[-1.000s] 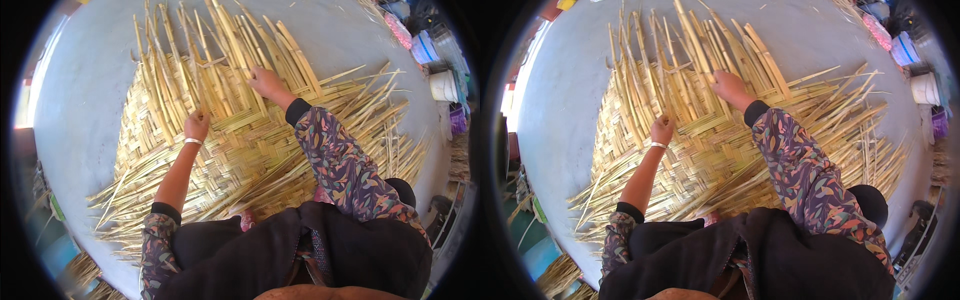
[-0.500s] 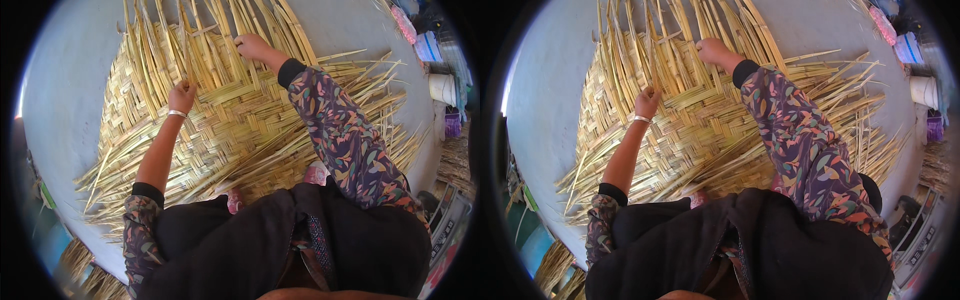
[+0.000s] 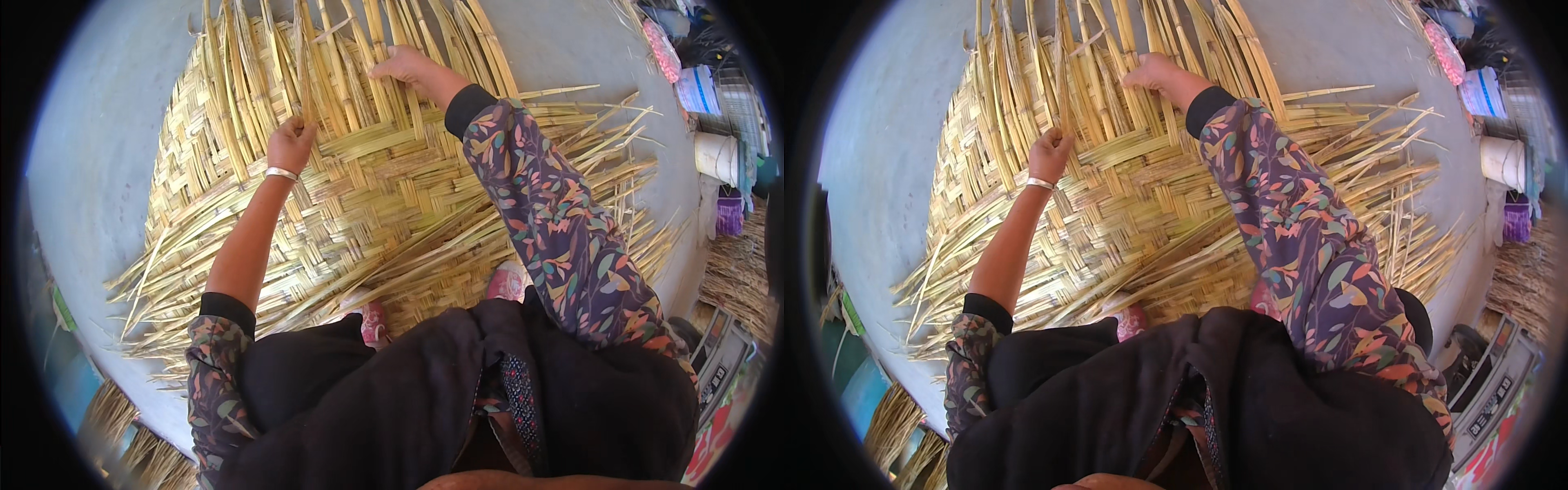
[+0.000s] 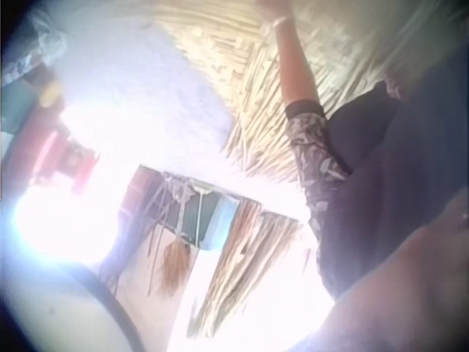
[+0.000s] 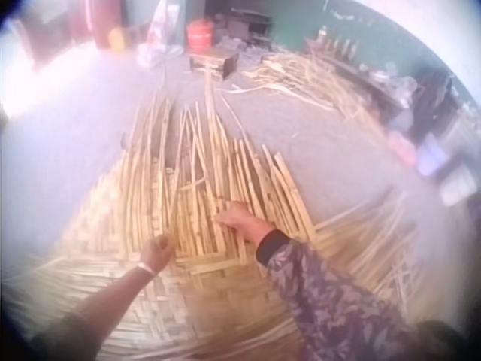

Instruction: The person weaves a large flat basket using dried palm leaves by hand. They interlace the leaves in a consistent pattern, occasionally adjusting the weave and trimming excess material with scissors.

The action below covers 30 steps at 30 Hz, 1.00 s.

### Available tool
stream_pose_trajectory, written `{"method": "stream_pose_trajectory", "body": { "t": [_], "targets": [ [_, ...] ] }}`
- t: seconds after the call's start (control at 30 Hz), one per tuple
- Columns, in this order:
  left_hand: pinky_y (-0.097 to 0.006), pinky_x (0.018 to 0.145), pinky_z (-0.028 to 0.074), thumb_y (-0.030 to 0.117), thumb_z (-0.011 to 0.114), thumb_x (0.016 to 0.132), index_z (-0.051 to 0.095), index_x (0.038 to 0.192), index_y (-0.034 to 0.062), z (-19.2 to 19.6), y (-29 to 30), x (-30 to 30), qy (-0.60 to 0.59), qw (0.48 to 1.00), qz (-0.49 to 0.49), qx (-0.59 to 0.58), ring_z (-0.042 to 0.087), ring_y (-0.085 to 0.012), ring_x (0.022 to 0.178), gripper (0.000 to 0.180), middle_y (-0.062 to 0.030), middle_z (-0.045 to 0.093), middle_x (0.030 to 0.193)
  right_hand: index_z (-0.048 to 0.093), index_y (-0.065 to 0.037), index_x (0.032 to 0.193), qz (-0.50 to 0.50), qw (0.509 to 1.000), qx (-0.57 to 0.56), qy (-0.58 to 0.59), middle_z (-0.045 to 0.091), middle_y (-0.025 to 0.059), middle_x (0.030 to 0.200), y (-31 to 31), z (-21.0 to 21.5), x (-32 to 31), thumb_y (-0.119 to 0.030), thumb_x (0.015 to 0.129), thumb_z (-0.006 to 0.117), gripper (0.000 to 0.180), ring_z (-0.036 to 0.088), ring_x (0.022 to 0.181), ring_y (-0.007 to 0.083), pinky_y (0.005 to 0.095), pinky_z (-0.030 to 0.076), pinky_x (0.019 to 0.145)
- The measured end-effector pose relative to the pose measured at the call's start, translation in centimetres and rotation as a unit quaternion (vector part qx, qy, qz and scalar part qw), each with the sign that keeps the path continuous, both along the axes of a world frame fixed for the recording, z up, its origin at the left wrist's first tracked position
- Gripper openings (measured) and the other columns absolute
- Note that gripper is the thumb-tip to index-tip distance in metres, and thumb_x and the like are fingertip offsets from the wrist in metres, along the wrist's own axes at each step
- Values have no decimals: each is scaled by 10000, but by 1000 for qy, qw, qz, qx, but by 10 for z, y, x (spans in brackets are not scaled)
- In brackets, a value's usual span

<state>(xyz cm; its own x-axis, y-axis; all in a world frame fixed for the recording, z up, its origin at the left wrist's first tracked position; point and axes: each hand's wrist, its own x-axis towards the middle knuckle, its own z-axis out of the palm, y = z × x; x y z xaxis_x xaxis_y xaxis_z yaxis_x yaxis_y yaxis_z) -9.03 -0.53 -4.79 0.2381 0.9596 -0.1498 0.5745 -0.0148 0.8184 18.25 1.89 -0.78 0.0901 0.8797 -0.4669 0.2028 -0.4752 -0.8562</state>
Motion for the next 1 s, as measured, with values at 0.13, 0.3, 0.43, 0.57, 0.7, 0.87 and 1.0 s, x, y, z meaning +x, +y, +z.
{"method": "stream_pose_trajectory", "body": {
  "t": [0.13, 0.3, 0.43, 0.57, 0.7, 0.87, 1.0],
  "targets": [
    [-329, 639, 503, 364, 637, 811, 654, 909, -3, -3, 5, 3, 48, 998, -18, -34, 644, -220, 671, 380, -124, 674, 750, 534, 32, 1183, 15, 990, 61, -130, 638, 112, 865, -6, -4, 4, -131, 736, 711, 507, 622, 715, 190, 318, 498, 590],
    [-277, 595, 469, 304, 666, 831, 665, 957, 8, -13, 9, -13, -38, 997, -14, -58, 574, -127, 631, 322, -68, 647, 719, 508, -24, 1220, 68, 960, -8, 272, 603, 84, 1066, -50, 76, -5, -223, 824, 662, 469, 591, 962, 184, 317, 473, 833],
    [-271, 559, 438, 276, 652, 853, 670, 943, 40, -6, 6, -8, -6, 995, -77, -63, 514, -116, 580, 253, -31, 600, 705, 498, -43, 1246, 33, 923, 57, 378, 587, 50, 1115, -59, 53, 5, -232, 851, 636, 460, 573, 999, 160, 310, 454, 881],
    [-290, 578, 434, 282, 655, 852, 670, 920, 51, 6, 3, -4, 49, 990, -129, -30, 504, -132, 612, 241, -37, 555, 736, 537, -33, 1204, 61, 957, 159, 234, 598, 40, 1114, -66, 33, 14, -226, 849, 634, 416, 568, 1007, 157, 295, 457, 844],
    [-306, 608, 435, 296, 660, 850, 668, 911, 31, 9, 2, -8, 40, 990, -124, -57, 515, -155, 655, 272, -53, 545, 770, 619, -22, 1053, -72, 970, 120, 200, 653, 82, 912, -41, 29, -1, -166, 822, 645, 274, 628, 831, 181, 314, 501, 673],
    [-258, 632, 423, 305, 657, 854, 672, 949, 30, 7, 2, -6, 42, 992, -105, -59, 503, -106, 693, 291, -14, 557, 796, 617, 10, 1005, -182, 969, 166, 23, 643, 80, 877, -61, 1, -1, -36, 819, 626, 192, 630, 698, 131, 266, 518, 562],
    [-260, 630, 447, 239, 671, 833, 681, 919, 35, 9, -3, -2, 53, 996, -75, -21, 535, -104, 682, 222, -18, 601, 781, 604, 7, 1037, -253, 958, 114, 73, 634, 62, 840, -78, 1, -4, -40, 858, 588, 186, 586, 623, 86, 205, 474, 510]
  ]
}}
